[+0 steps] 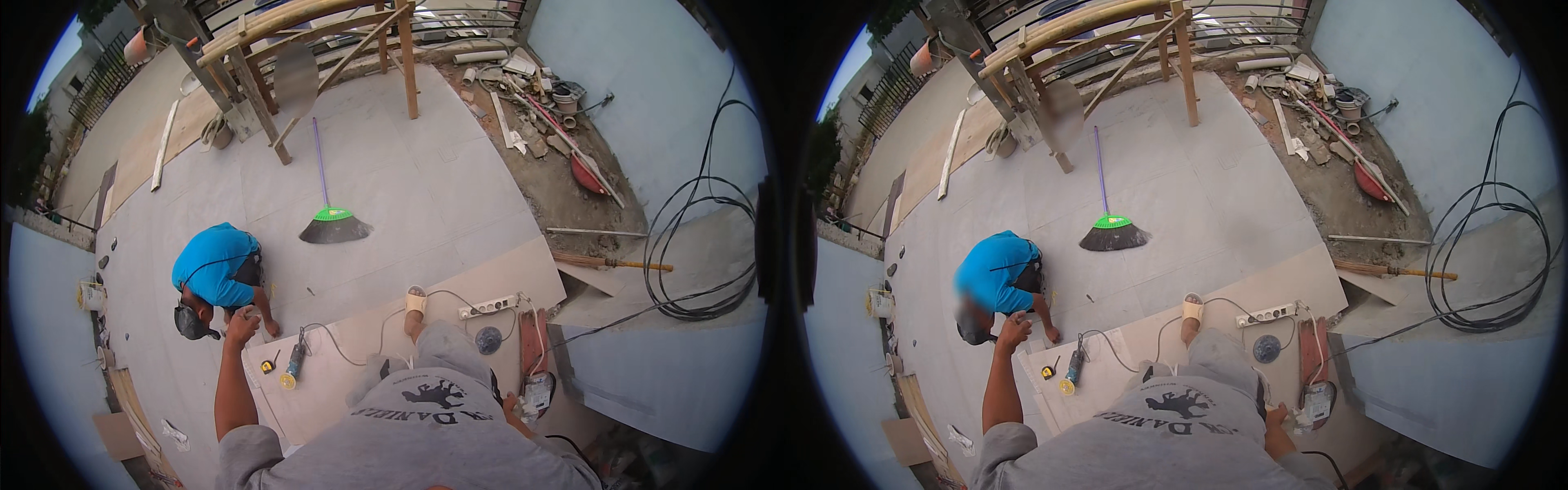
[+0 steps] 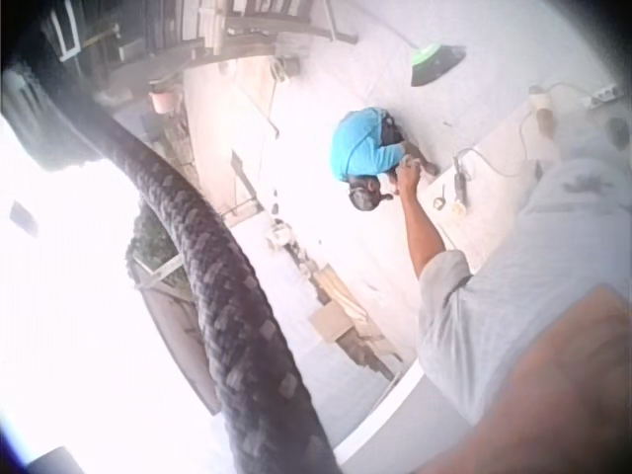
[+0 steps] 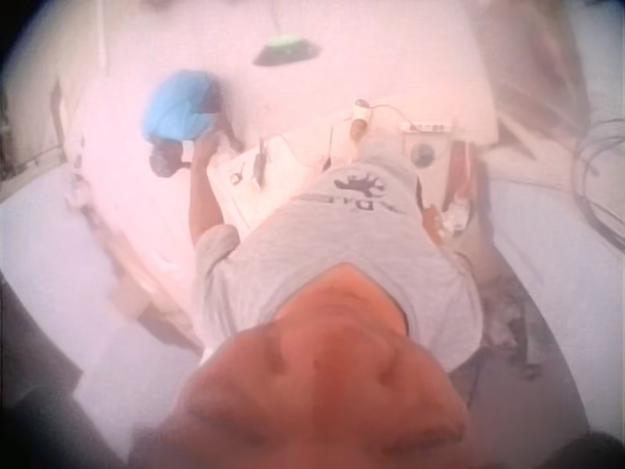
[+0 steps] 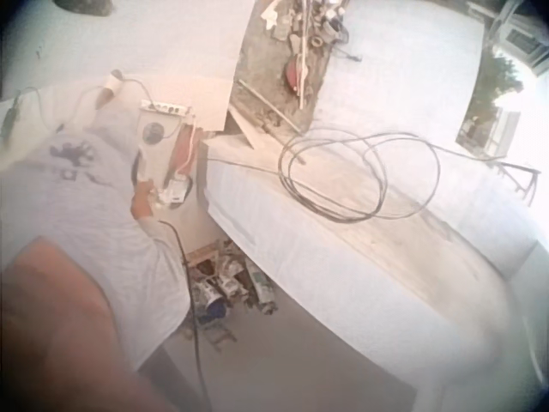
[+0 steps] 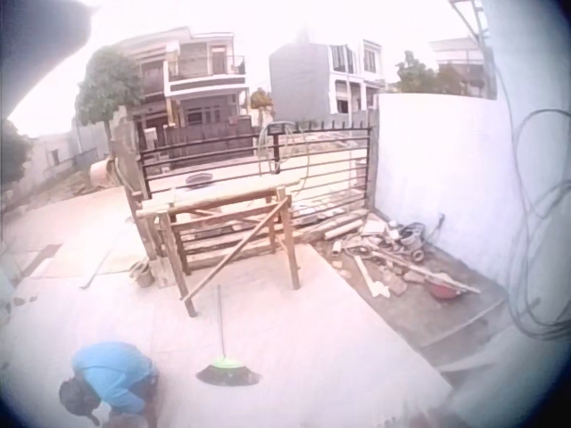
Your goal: The person scoops cement from a bag into a bucket, then walks to a tiled area where another worker is present. The person uses a power tool to cut a tile and applies cement to the floor with a trowel.
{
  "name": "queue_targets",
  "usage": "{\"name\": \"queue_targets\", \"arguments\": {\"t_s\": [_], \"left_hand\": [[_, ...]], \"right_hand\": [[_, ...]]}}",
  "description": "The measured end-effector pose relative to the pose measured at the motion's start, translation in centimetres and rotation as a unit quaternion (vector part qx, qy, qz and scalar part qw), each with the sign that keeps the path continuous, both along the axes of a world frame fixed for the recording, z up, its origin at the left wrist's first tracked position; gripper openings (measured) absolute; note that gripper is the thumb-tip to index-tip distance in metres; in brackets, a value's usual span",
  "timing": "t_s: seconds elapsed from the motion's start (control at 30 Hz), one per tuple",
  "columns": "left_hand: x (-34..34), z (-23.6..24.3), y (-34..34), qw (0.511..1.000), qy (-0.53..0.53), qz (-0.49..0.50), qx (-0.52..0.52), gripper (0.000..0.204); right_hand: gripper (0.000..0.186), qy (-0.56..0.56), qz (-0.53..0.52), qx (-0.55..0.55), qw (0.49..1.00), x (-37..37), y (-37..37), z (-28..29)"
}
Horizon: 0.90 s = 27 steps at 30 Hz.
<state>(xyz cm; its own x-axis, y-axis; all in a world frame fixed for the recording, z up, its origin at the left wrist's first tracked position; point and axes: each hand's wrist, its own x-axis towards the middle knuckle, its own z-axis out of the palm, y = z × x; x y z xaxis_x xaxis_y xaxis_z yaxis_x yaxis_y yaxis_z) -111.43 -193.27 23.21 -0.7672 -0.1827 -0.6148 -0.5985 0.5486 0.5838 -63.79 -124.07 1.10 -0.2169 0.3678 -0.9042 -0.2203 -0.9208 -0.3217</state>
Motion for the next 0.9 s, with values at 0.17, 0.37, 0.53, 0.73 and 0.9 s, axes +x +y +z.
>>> {"name": "queue_targets", "arguments": {"t_s": [0.17, 0.37, 0.53, 0.73, 0.9], "left_hand": [[-4.6, 0.8, -1.1, 0.988, -0.136, 0.055, -0.041, 0.061], [-15.3, -0.5, -0.2, 0.988, -0.103, 0.107, -0.03, 0.06], [-24.1, -0.4, 4.3, 0.993, -0.045, 0.108, -0.003, 0.06], [-27.4, -9.6, 2.6, 0.974, 0.009, 0.222, 0.035, 0.059], [-26.4, -10.2, 8.6, 0.984, -0.074, 0.163, -0.005, 0.058]], "right_hand": [[0.053, -0.126, -0.056, 0.001, 0.99, -15.7, -0.5, 5.2], [0.047, -0.097, -0.029, 0.122, 0.987, -28.9, 6.4, 4.2], [0.048, -0.195, -0.089, 0.116, 0.97, -43.5, 13.9, 4.8], [0.051, -0.156, 0.031, 0.076, 0.984, -61.1, 17.4, 3.1], [0.054, -0.153, 0.152, 0.078, 0.973, -70.7, 18.9, 1.3]]}}
